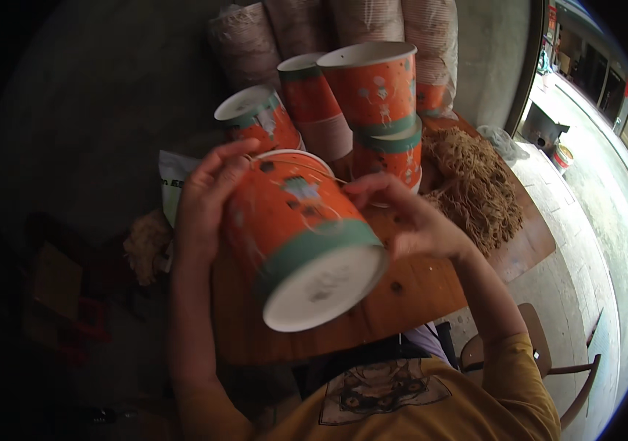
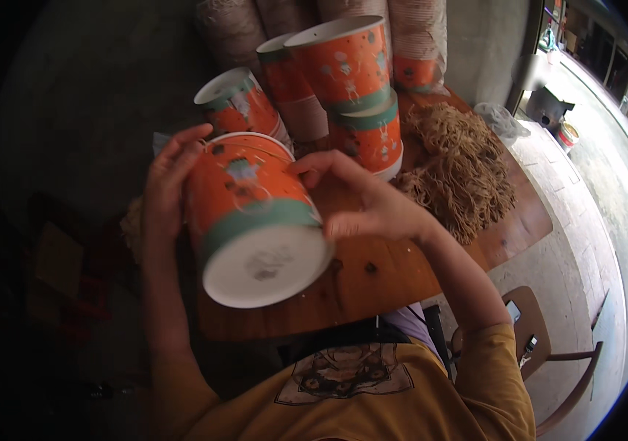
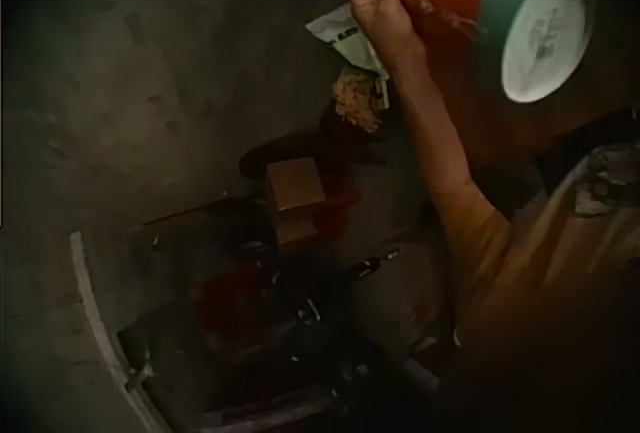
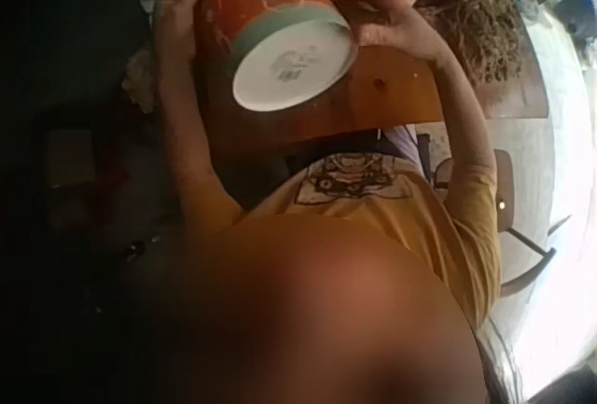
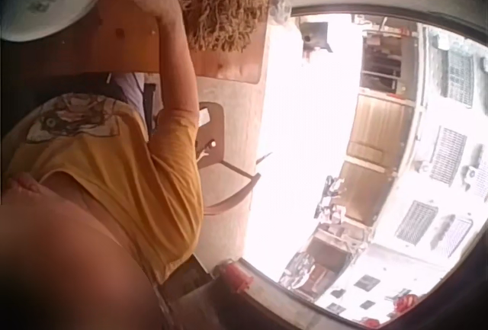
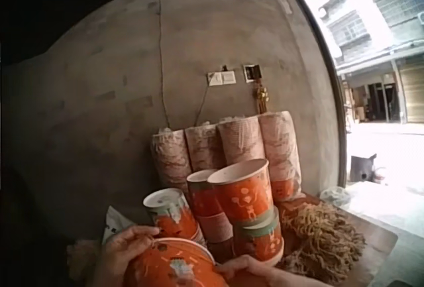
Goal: Thread thin brown cords through pre-punched holes in paper bowls for packaging.
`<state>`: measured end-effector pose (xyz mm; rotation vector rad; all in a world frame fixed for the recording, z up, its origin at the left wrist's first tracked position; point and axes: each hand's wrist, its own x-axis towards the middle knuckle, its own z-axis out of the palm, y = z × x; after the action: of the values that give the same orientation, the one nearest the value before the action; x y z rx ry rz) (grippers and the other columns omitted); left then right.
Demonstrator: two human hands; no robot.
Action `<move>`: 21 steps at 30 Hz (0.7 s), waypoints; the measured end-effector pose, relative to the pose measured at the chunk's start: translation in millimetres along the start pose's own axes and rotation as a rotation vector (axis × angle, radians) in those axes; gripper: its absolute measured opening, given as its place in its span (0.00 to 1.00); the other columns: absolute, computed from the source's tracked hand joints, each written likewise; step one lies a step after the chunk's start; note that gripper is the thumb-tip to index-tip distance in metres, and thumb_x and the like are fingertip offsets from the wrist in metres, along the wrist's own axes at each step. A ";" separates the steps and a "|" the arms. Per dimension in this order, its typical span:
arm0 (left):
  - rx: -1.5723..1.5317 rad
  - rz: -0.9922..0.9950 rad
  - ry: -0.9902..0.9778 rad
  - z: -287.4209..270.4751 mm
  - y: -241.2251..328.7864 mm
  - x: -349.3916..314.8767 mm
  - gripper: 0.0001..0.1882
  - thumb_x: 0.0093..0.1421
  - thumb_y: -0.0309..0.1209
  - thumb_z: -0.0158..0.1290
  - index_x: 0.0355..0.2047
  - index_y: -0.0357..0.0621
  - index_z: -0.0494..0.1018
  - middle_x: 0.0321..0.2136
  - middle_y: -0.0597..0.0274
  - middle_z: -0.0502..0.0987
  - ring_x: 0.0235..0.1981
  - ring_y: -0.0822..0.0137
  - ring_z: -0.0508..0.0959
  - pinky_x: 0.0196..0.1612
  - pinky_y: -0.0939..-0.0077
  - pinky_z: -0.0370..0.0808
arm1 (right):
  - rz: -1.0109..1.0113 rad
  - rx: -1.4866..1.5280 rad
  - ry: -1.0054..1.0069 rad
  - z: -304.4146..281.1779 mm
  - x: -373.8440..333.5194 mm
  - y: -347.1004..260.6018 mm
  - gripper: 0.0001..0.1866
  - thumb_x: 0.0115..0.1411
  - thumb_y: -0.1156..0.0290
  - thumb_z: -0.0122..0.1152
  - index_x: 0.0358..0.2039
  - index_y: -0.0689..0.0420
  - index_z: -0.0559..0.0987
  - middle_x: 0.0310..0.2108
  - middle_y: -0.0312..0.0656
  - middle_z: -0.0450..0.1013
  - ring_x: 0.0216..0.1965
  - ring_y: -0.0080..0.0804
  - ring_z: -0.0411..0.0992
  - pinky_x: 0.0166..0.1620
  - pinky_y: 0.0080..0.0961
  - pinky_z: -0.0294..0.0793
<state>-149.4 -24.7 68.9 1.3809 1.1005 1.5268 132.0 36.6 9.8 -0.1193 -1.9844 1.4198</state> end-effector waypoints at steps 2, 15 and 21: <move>-0.029 -0.035 0.021 -28.8 0.0 29.6 0.14 0.61 0.31 0.52 0.46 0.39 0.73 0.41 0.62 0.76 0.44 0.74 0.74 0.50 0.80 0.70 | -0.134 -0.045 0.011 8.5 22.3 14.2 0.46 0.46 0.53 0.73 0.61 0.56 0.61 0.52 0.39 0.60 0.56 0.30 0.59 0.61 0.30 0.57; -0.216 0.423 0.438 -105.9 -44.2 149.2 0.33 0.62 0.57 0.43 0.57 0.44 0.64 0.53 0.57 0.68 0.57 0.65 0.65 0.61 0.67 0.54 | -0.086 -0.346 0.613 -44.8 254.7 54.4 0.28 0.60 0.47 0.56 0.44 0.62 0.72 0.31 0.40 0.71 0.31 0.21 0.70 0.33 0.20 0.73; 0.246 0.473 0.191 -94.7 -75.2 139.6 0.57 0.50 0.55 0.62 0.67 0.50 0.38 0.63 0.46 0.50 0.64 0.56 0.53 0.63 0.61 0.55 | 0.108 -0.495 0.506 -33.0 262.8 72.4 0.29 0.62 0.48 0.51 0.42 0.67 0.72 0.27 0.45 0.73 0.32 0.29 0.74 0.31 0.25 0.75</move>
<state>-257.4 121.9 38.4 1.7859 1.1608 1.9398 -71.3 208.6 76.9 -0.7382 -1.8628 0.8169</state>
